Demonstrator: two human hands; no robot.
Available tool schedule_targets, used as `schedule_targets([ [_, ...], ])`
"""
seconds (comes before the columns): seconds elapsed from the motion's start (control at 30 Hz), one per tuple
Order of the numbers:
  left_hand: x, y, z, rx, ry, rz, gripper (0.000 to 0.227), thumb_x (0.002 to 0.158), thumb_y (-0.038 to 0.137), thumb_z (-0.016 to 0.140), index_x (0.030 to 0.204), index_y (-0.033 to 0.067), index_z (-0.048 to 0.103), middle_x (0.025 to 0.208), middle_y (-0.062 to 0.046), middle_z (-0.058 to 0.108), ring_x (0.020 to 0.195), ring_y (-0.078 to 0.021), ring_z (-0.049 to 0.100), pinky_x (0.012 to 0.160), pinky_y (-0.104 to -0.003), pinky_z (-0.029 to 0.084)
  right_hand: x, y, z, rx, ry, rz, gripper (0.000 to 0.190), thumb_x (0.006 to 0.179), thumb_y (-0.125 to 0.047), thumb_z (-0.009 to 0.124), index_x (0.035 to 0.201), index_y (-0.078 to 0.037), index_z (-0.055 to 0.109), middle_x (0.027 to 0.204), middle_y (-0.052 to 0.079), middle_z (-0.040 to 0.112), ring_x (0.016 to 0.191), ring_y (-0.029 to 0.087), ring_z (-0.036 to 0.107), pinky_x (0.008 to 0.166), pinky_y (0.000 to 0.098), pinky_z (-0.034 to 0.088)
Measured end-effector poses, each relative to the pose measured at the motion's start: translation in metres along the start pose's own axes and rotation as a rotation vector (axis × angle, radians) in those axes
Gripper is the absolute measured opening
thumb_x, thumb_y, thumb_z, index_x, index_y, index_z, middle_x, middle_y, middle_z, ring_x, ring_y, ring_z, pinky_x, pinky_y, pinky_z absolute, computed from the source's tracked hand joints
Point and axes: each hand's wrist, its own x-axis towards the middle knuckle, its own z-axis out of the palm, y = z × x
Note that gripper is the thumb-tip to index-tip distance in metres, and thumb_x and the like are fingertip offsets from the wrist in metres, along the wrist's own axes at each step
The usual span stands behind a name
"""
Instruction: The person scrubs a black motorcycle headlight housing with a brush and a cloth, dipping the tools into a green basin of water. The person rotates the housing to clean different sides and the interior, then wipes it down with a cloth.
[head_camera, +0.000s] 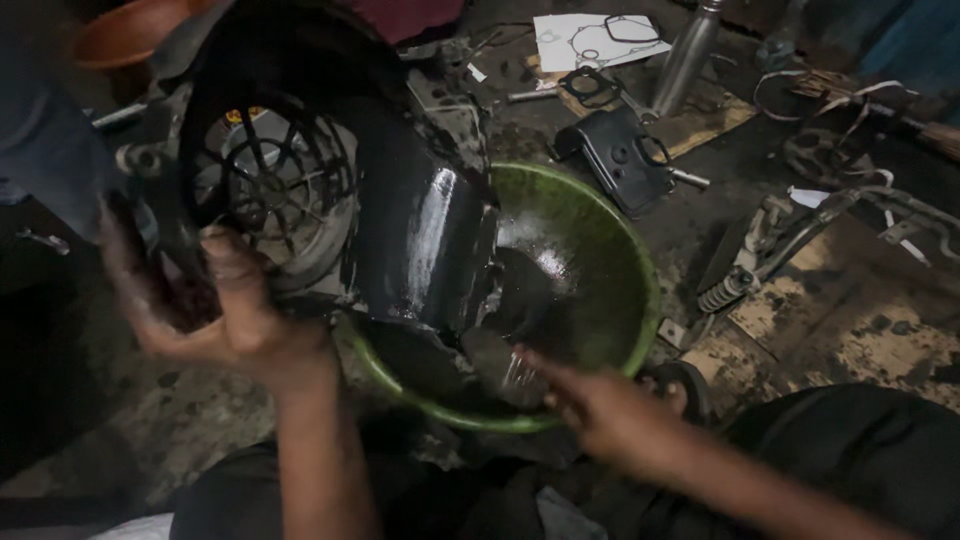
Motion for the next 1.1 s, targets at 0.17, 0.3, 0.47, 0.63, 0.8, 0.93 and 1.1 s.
schedule_targets([
  [0.17,0.002,-0.002,-0.001,0.068,0.028,-0.044,0.075,0.104,0.061,0.061,0.149,0.0010,0.055,0.132,-0.017,0.072,0.101,-0.0235,0.072,0.087,-0.041,0.055,0.011,0.005,-0.019,-0.071,-0.012,0.155,0.065,0.103,-0.024,0.056,0.161,-0.040,0.032,0.091,0.021,0.075,0.071,0.028,0.067,0.075,0.0420,0.058],
  [0.3,-0.006,0.005,0.002,0.110,0.002,0.040,0.082,0.105,0.065,0.058,0.154,0.0023,0.041,0.149,-0.021,0.059,0.122,-0.0285,0.066,0.106,-0.043,0.053,-0.010,-0.003,0.014,-0.045,-0.096,-0.106,0.076,0.093,-0.014,0.060,0.163,-0.035,0.037,0.102,0.007,0.076,0.082,0.017,0.071,0.080,0.0397,0.055],
  [0.47,-0.014,-0.004,0.003,0.268,0.002,0.102,0.076,0.106,0.062,0.056,0.157,0.0065,0.044,0.157,-0.019,0.056,0.143,-0.0326,0.060,0.124,-0.044,0.044,0.025,0.004,-0.025,0.159,-0.043,0.176,0.057,0.101,-0.021,0.053,0.154,-0.035,0.042,0.104,0.013,0.077,0.078,0.029,0.071,0.074,0.0454,0.059],
  [0.63,-0.018,0.007,0.017,0.249,0.003,0.115,0.076,0.107,0.060,0.057,0.158,0.0056,0.042,0.158,-0.020,0.053,0.143,-0.0330,0.058,0.124,-0.044,0.044,0.011,0.022,0.025,0.122,-0.068,-0.279,0.056,0.090,-0.009,0.066,0.145,-0.018,0.058,0.107,0.016,0.076,0.094,0.024,0.070,0.084,0.0390,0.053],
  [0.8,-0.024,0.009,0.014,0.231,-0.044,0.115,0.076,0.108,0.058,0.059,0.158,0.0040,0.040,0.159,-0.021,0.051,0.143,-0.0331,0.057,0.122,-0.044,0.045,0.037,0.037,-0.012,0.167,-0.016,0.007,0.051,0.088,-0.008,0.064,0.138,-0.014,0.060,0.107,0.015,0.079,0.092,0.026,0.075,0.082,0.0395,0.061],
  [0.93,-0.025,0.008,0.017,0.217,-0.038,0.085,0.076,0.108,0.056,0.061,0.157,0.0027,0.039,0.160,-0.021,0.050,0.143,-0.0333,0.056,0.121,-0.044,0.046,0.002,0.019,0.007,-0.077,0.073,-0.481,0.058,0.094,-0.010,0.064,0.151,-0.013,0.053,0.115,0.022,0.074,0.094,0.032,0.072,0.084,0.0462,0.058],
  [1.1,-0.025,0.004,0.011,0.193,-0.081,0.063,0.077,0.109,0.055,0.063,0.157,0.0011,0.037,0.160,-0.022,0.048,0.142,-0.0334,0.055,0.120,-0.043,0.046,0.024,0.010,-0.024,0.186,-0.027,0.126,0.065,0.094,-0.010,0.054,0.155,-0.029,0.041,0.113,0.009,0.075,0.079,0.024,0.069,0.076,0.0412,0.061],
])
